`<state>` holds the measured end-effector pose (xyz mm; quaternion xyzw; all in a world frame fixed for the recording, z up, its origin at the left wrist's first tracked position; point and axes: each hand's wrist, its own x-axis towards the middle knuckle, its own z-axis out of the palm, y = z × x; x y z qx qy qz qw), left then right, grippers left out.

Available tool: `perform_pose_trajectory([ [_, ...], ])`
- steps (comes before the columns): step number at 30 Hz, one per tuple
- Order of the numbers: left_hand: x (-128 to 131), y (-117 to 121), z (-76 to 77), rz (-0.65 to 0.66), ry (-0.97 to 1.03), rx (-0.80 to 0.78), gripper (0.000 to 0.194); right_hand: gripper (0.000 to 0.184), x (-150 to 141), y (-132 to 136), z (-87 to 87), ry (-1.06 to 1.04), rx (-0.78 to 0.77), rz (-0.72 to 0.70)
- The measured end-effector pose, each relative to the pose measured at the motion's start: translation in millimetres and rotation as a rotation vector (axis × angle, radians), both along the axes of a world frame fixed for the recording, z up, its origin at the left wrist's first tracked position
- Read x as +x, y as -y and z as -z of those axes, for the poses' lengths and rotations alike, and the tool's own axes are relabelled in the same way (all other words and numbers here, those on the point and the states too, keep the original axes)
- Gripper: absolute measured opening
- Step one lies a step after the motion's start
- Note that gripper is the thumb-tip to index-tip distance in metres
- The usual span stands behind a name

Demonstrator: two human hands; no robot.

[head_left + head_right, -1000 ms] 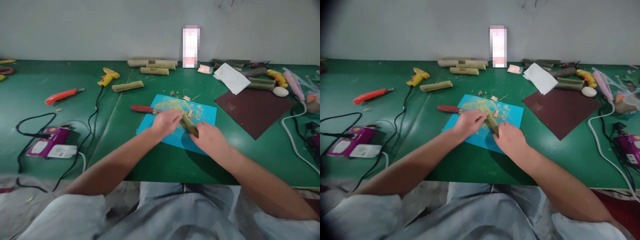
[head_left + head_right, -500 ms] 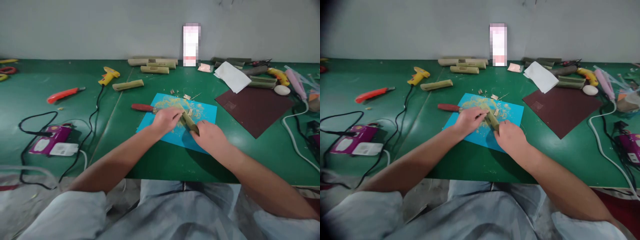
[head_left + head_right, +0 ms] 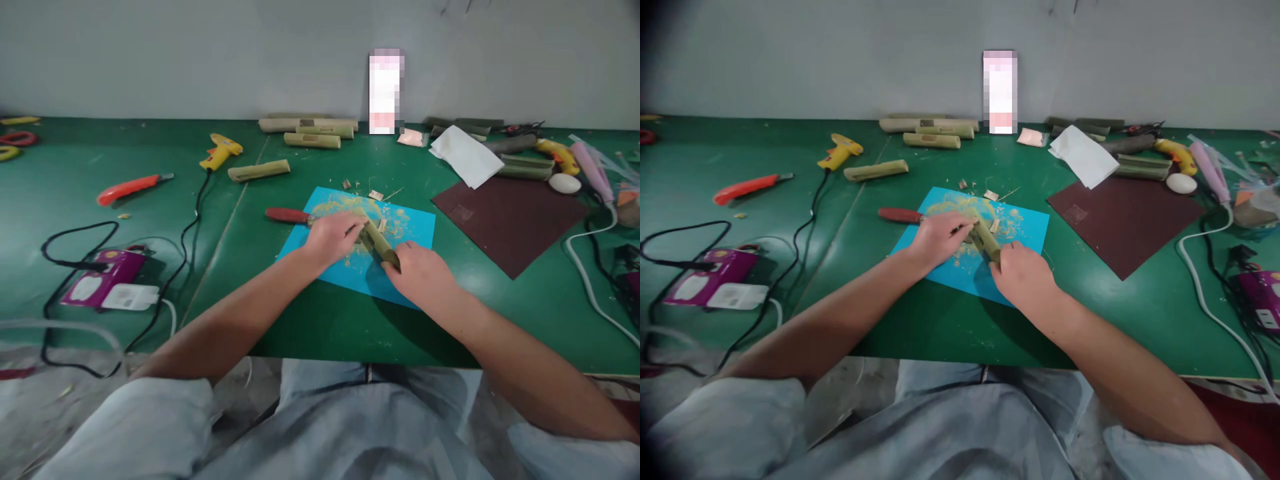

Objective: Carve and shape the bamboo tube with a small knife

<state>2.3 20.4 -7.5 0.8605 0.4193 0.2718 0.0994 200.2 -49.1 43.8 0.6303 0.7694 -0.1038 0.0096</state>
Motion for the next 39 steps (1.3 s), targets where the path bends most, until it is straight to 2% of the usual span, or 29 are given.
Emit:
perform_pose_trajectory([
  [2,0.3,0.6,0.8,0.11,-0.046,-0.03,0.032,0.029,0.0,-0.1,-0.6,0.004,-0.009,-0.011],
  [4,1.0,1.5,1.2,0.149,-0.07,-0.049,0.031,0.03,0.3,-0.3,-0.6,0.005,-0.014,-0.016],
  [8,2.9,3.6,0.4,-0.003,-0.046,0.0,0.033,0.03,0.6,-0.2,0.3,0.006,-0.004,-0.006],
  [11,3.4,5.7,0.7,0.183,-0.106,-0.037,0.036,0.029,0.4,0.3,0.9,0.017,0.0,-0.013],
  [12,3.0,5.5,0.9,0.196,-0.106,-0.041,0.035,0.029,0.3,0.4,0.9,0.018,0.003,-0.01],
  [15,1.5,3.0,1.3,0.024,-0.026,-0.003,0.035,0.03,0.4,0.3,0.7,0.015,0.007,-0.001],
  [19,2.2,0.9,1.8,0.171,-0.088,-0.028,0.034,0.03,0.6,-0.1,0.1,0.032,0.003,-0.024],
  [20,2.4,0.2,1.9,0.163,-0.087,-0.024,0.033,0.03,0.6,0.0,0.0,0.034,0.003,-0.022],
  [23,2.3,-1.4,2.1,0.02,-0.016,0.018,0.032,0.031,-0.3,0.7,0.0,0.037,0.007,-0.006],
  [27,1.9,0.0,2.3,0.161,-0.075,-0.02,0.033,0.031,-1.9,2.2,-0.2,0.062,0.002,-0.029],
  [31,1.0,-1.3,1.6,0.022,-0.019,0.01,0.032,0.034,-2.1,2.6,-0.9,0.061,0.005,-0.023],
  [32,1.2,-1.2,1.5,0.029,-0.023,0.008,0.032,0.034,-2.0,2.6,-1.3,0.064,0.003,-0.025],
  [35,1.9,-0.6,2.3,0.167,-0.067,-0.023,0.033,0.033,-2.0,2.6,-2.7,0.077,-0.012,-0.029],
  [36,1.8,-1.0,2.6,0.168,-0.062,-0.02,0.033,0.033,-2.2,2.6,-3.2,0.078,-0.012,-0.028],
  [39,0.7,-2.8,3.3,0.022,-0.012,0.036,0.032,0.035,-3.0,2.7,-4.1,0.082,-0.007,-0.021],
])
